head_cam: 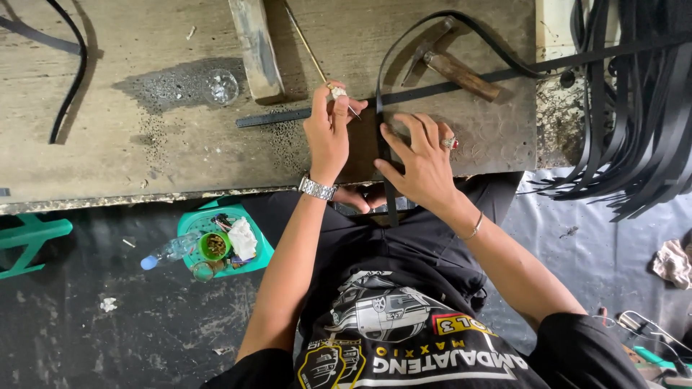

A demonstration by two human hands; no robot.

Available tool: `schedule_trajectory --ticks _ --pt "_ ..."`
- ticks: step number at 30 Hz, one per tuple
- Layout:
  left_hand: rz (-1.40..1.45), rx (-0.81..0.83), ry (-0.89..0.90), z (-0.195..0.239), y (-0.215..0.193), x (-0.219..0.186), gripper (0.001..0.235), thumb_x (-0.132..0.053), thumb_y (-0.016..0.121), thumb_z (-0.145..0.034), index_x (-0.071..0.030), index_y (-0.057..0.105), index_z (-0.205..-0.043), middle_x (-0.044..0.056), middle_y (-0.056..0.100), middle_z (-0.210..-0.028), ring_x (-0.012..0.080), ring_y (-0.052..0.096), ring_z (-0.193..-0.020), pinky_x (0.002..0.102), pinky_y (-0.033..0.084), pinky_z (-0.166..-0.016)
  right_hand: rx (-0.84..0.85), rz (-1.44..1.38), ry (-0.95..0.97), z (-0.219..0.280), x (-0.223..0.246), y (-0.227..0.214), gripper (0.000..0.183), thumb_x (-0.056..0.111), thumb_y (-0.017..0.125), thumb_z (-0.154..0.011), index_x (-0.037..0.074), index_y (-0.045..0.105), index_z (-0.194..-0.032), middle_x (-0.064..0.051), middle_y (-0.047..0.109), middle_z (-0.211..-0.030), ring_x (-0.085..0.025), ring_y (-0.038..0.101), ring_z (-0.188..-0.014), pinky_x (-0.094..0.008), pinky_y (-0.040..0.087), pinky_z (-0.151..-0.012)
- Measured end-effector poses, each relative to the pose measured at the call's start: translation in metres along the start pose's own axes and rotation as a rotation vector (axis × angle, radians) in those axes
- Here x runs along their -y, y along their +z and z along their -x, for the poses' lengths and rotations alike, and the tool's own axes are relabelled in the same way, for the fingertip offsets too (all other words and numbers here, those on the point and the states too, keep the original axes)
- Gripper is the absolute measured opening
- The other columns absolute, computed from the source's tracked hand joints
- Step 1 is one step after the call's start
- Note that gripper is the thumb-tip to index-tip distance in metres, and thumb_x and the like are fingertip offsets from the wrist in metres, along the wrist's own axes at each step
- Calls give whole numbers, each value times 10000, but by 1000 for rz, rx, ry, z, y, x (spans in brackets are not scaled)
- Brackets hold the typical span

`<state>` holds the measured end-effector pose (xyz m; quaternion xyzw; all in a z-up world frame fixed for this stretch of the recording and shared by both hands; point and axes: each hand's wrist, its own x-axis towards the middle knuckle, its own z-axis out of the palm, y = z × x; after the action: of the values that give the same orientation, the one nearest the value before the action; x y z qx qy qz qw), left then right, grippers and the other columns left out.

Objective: Applying edge paint to leather straps and hammering them flat on a workbench

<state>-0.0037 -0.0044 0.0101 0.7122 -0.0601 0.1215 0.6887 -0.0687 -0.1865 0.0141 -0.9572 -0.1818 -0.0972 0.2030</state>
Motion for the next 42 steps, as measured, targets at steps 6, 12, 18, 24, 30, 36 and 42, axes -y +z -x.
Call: schedule_trajectory --ticks 6,12,18,24,30,36,42 --pt "-103 18 50 1 -2 -4 266 -320 446 -1113 -88 534 -1209 136 779 -923 268 773 -936 366 661 -785 -106 -23 -95 -6 -19 19 419 386 757 -926 119 721 -1246 -98 566 -1374 -306 413 -1396 -553 398 -1019" --pt "-158 175 103 9 -2 -6 289 -391 466 -1110 -156 578 -1236 27 799 -973 176 762 -898 328 610 -819 -151 2 -158 -7 -24 25 422 399 741 -893 143 673 -1222 -38 628 -1370 -252 482 -1398 -449 360 -1080" --pt "-352 213 172 10 -1 -5 224 -358 490 -1100 -198 590 -1220 -55 796 -1014 191 757 -945 354 594 -876 -108 34 -183 -4 -22 14 411 384 705 -874 195 688 -1238 15 659 -1355 -215 506 -1399 -426 458 -976" --pt "-412 185 193 10 -1 -3 209 -353 497 -1100 -209 593 -1216 -50 797 -990 225 757 -953 376 589 -881 -133 7 -323 -1 -14 5 257 354 630 -962 174 696 -1133 -48 648 -1402 -261 526 -1365 -479 237 -1112" --pt "-484 177 234 11 1 -1 218 -357 467 -1109 -211 582 -1223 -45 799 -980 229 757 -943 376 591 -868 -130 -14 -326 -5 -17 5 291 382 584 -1014 165 697 -1170 -61 652 -1389 -251 551 -1338 -480 224 -1106" --pt "-534 153 164 12 -1 -3 228 -369 400 -1127 -208 518 -1238 -38 790 -958 275 750 -896 416 586 -828 -136 -147 -225 -20 -30 8 274 206 615 -1032 65 713 -1246 -127 702 -1250 -298 606 -1256 -450 412 -983" --pt "-544 141 129 11 -3 2 222 -349 356 -1134 -203 470 -1256 27 787 -897 335 744 -838 480 583 -767 -194 -149 -251 -58 -32 9 401 118 602 -1008 59 642 -1402 -103 633 -1399 -299 534 -1326 -440 400 -1041"
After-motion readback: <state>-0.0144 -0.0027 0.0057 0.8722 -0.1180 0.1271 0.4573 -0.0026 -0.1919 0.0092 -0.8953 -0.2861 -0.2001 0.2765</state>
